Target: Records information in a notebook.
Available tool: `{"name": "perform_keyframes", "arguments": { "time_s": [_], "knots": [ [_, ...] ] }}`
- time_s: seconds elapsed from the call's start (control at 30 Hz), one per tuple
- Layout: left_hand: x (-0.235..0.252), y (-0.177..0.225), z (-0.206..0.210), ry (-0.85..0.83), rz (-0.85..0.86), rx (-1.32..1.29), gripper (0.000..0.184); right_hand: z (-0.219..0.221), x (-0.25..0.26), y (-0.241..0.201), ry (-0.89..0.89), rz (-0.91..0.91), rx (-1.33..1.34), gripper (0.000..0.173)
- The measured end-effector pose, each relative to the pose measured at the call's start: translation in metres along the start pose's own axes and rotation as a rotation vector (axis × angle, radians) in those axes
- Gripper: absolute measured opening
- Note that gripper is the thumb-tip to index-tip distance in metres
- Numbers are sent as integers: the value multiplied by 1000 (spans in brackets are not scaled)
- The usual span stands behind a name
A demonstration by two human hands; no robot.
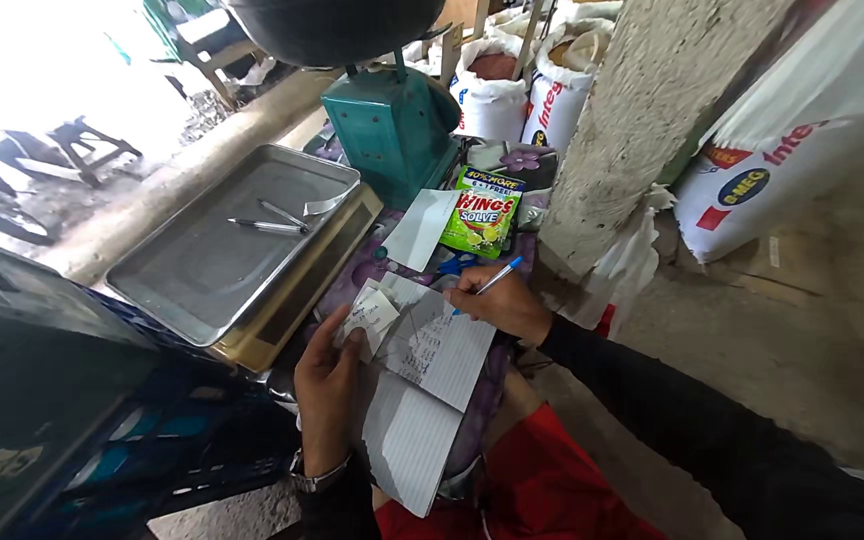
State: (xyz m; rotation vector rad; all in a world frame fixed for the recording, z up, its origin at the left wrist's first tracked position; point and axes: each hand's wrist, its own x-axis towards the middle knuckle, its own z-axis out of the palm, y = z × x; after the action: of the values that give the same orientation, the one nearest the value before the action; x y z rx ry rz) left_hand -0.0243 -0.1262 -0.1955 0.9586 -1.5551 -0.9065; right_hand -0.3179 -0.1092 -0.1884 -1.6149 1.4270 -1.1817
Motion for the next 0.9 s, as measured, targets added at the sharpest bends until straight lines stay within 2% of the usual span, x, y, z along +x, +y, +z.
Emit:
{"name": "perform_keyframes", "arguments": {
  "time_s": [0.33,0.5,0.67,0.9],
  "knots": [
    [1,0,0,19,-32,-44,37,-1,-1,-3,32,-48,67,23],
    [2,2,0,31,-51,-39,36,5,-13,-20,-6,-93,70,23],
    [2,2,0,32,-48,-53,37,14,-16,-14,-81,-23,110,28],
    [1,-2,-2,35,-43,-46,37,17,-18,-15,-92,-29,122,27]
  ]
}}
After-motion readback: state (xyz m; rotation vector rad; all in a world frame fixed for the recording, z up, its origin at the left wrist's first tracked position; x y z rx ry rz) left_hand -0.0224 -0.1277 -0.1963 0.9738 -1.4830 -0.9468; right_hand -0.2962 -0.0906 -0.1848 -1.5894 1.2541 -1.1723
